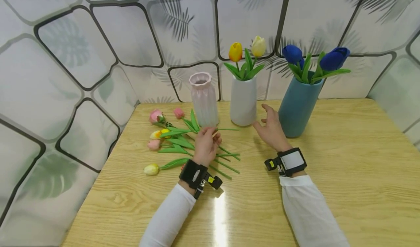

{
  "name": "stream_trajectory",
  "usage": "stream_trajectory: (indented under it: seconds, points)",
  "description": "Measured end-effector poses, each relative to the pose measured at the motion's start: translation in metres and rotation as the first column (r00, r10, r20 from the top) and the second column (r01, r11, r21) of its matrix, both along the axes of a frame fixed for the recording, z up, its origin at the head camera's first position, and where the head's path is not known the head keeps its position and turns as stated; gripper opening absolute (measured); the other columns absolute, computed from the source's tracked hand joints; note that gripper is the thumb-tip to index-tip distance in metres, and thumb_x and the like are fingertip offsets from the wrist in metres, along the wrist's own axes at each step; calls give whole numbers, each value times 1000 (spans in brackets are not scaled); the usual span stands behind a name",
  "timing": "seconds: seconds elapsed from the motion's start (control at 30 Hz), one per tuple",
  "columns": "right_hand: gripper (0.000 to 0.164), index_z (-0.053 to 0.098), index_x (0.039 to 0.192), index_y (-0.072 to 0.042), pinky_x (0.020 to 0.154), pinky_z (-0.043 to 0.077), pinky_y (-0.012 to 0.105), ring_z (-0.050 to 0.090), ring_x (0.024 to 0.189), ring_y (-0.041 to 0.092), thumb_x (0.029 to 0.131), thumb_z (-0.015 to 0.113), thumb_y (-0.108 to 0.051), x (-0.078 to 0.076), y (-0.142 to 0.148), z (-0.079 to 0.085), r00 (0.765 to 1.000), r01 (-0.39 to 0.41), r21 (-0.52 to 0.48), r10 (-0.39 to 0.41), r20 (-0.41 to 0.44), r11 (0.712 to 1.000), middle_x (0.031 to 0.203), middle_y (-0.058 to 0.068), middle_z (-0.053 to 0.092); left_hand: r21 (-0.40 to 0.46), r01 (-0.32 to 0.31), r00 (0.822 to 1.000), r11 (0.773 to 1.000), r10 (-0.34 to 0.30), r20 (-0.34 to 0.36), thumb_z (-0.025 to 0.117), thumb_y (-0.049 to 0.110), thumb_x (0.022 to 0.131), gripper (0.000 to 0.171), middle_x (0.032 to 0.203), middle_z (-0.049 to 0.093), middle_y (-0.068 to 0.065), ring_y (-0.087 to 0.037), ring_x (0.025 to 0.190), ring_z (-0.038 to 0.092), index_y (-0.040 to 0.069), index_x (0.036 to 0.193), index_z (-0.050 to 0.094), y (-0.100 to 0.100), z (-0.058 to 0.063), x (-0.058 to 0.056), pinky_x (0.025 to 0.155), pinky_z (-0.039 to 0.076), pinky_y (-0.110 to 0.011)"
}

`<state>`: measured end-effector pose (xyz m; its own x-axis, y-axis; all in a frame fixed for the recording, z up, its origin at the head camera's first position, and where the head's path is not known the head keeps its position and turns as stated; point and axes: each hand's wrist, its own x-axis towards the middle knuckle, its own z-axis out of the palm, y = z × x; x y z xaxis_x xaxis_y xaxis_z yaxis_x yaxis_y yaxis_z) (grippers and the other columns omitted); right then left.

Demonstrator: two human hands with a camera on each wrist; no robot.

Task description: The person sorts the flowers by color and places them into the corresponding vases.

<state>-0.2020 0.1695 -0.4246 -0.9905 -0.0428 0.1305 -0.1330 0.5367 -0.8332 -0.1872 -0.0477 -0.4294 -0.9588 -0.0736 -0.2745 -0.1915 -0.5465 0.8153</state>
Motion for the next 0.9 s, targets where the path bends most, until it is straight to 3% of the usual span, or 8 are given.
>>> stream_trajectory:
  seconds: [0.13,0.33,0.43,0.7,0.9]
  points:
    - [71,12,157,-3,95,47,58,44,127,50,100,51,-19,0,0,0,1000,10,1,-10,0,1000,156,30,13,106,-78,995,991,72,63,41,7,106,13,90,49,-8,-11,66,53,0,102,51,3,-4,0,57,49,-19]
    - [72,10,157,-4,96,46,58,44,127,49,100,51,-18,1,1,1,1000,26,-7,-26,9,1000,156,29,13,177,-159,982,971,138,126,35,13,108,25,87,46,-8,-12,68,53,-6,116,49,2,-5,-2,59,51,-20]
    - [71,10,158,-4,96,46,58,44,127,49,101,50,-18,2,1,2,999,28,-3,-28,17,1000,156,29,13,176,-158,981,972,133,144,34,16,109,31,86,47,-7,-11,68,53,-8,124,47,2,-6,-3,60,51,-20]
    - [72,10,158,-4,97,46,57,45,127,49,101,51,-20,2,3,4,999,36,-9,-35,25,999,157,28,14,117,-135,982,984,117,149,37,15,108,31,81,53,-6,-9,58,57,-11,119,51,-1,-7,-2,54,53,-20]
    - [72,10,158,-6,97,46,57,47,126,48,100,51,-20,1,4,4,999,37,-17,-37,29,999,157,28,15,64,-118,987,991,110,120,44,12,106,17,80,64,-6,-9,55,63,2,117,36,-2,-6,0,52,54,-20]
